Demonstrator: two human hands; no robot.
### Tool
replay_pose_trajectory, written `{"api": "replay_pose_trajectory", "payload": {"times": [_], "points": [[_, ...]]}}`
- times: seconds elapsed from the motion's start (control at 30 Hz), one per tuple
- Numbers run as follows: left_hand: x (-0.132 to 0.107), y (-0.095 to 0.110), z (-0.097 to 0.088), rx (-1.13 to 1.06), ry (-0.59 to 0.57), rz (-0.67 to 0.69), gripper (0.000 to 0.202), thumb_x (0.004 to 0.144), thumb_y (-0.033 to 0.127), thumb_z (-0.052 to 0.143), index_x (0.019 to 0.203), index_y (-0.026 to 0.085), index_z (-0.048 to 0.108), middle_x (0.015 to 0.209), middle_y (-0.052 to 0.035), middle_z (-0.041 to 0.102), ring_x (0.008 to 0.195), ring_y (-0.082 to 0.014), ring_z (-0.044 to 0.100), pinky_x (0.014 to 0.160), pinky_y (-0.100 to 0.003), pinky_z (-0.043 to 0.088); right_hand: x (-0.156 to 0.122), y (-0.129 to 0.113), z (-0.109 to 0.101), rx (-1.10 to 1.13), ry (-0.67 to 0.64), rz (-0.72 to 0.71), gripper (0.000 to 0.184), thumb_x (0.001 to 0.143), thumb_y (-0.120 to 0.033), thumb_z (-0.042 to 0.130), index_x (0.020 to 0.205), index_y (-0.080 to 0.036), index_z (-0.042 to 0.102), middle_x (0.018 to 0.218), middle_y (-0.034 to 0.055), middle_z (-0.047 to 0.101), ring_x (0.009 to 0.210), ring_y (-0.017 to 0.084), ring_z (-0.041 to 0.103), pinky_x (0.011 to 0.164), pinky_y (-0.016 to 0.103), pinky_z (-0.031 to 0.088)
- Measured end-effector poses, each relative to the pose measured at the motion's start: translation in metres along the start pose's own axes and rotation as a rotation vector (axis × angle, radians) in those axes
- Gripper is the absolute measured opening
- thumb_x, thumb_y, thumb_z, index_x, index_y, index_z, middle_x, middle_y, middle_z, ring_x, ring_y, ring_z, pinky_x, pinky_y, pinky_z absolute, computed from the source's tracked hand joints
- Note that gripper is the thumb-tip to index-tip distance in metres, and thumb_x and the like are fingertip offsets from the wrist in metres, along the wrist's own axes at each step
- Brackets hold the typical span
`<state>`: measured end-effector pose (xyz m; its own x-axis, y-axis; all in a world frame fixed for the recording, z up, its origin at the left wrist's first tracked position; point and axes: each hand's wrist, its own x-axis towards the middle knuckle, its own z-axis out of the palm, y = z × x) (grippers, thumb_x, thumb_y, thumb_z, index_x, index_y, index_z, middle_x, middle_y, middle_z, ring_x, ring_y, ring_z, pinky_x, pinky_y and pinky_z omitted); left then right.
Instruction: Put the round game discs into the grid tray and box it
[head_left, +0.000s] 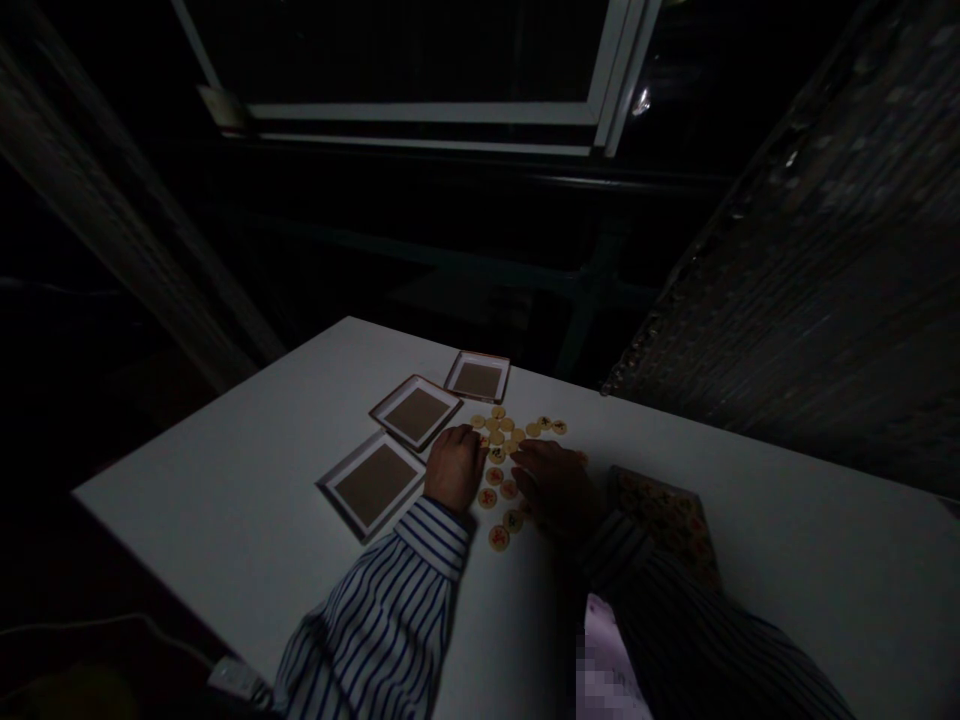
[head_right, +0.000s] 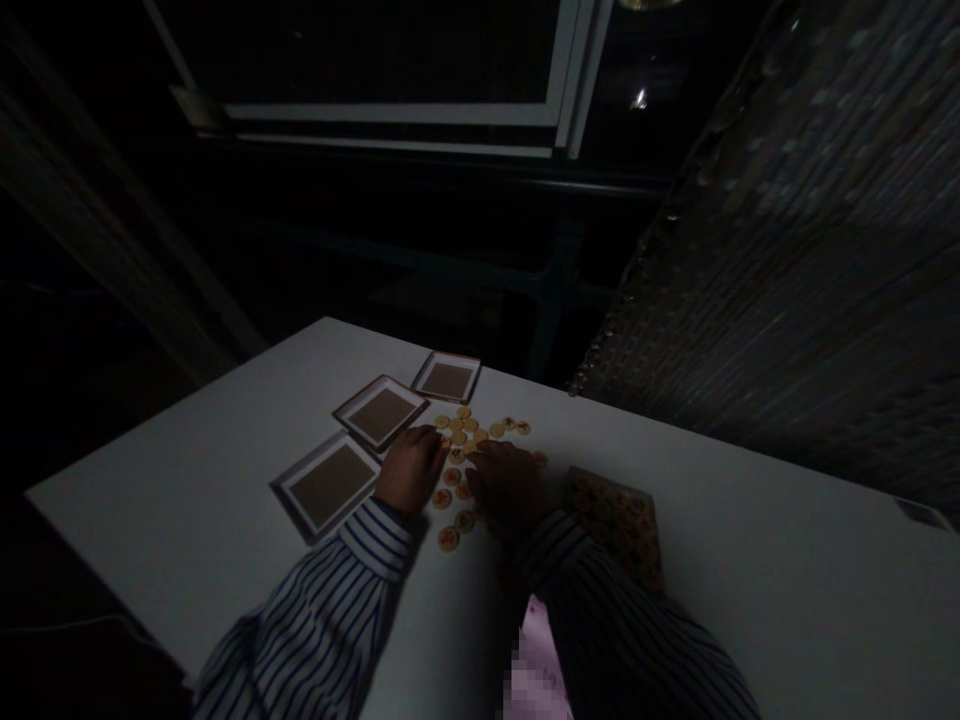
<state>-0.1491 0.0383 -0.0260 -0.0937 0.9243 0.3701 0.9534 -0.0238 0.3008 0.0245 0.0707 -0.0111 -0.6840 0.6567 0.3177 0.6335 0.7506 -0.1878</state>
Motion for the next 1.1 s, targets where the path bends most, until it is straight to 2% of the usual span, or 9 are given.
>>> {"api": "replay_pose_trajectory", "payload": {"times": [0.37, 0.7, 1.1], "points": [[0.002, 0.0, -0.004, -0.055, 0.113, 0.022, 0.025, 0.085, 0.031, 0.044, 0.102, 0.017, 0.056, 0.105, -0.0095, 0.06, 0.099, -0.0234, 0.053, 0.087, -0.039, 0.04, 0.001, 0.001, -0.001, -0.007, 0.017, 0.004, 0.027, 0.086, -0.029, 0.042, 0.102, -0.019, 0.062, 0.111, 0.0069, 0.06, 0.098, 0.02, 0.053, 0.084, 0.034, 0.04], [0.0, 0.004, -0.01, -0.105, 0.184, 0.035, 0.03, 0.085, 0.037, 0.043, 0.106, 0.018, 0.054, 0.107, -0.0094, 0.06, 0.1, -0.0234, 0.053, 0.088, -0.039, 0.038, 0.002, 0.003, -0.004, -0.003, 0.047, 0.018, 0.025, 0.087, -0.028, 0.042, 0.1, -0.02, 0.062, 0.109, 0.0069, 0.061, 0.098, 0.018, 0.054, 0.085, 0.032, 0.04], [-0.004, 0.008, -0.014, -0.147, 0.231, 0.076, 0.03, 0.085, 0.038, 0.046, 0.103, 0.017, 0.055, 0.107, -0.0085, 0.061, 0.1, -0.0221, 0.053, 0.091, -0.037, 0.036, 0.003, 0.007, -0.024, 0.009, 0.068, 0.056, 0.027, 0.085, -0.029, 0.044, 0.102, -0.019, 0.063, 0.11, 0.008, 0.061, 0.102, 0.019, 0.052, 0.085, 0.033, 0.04]]}}
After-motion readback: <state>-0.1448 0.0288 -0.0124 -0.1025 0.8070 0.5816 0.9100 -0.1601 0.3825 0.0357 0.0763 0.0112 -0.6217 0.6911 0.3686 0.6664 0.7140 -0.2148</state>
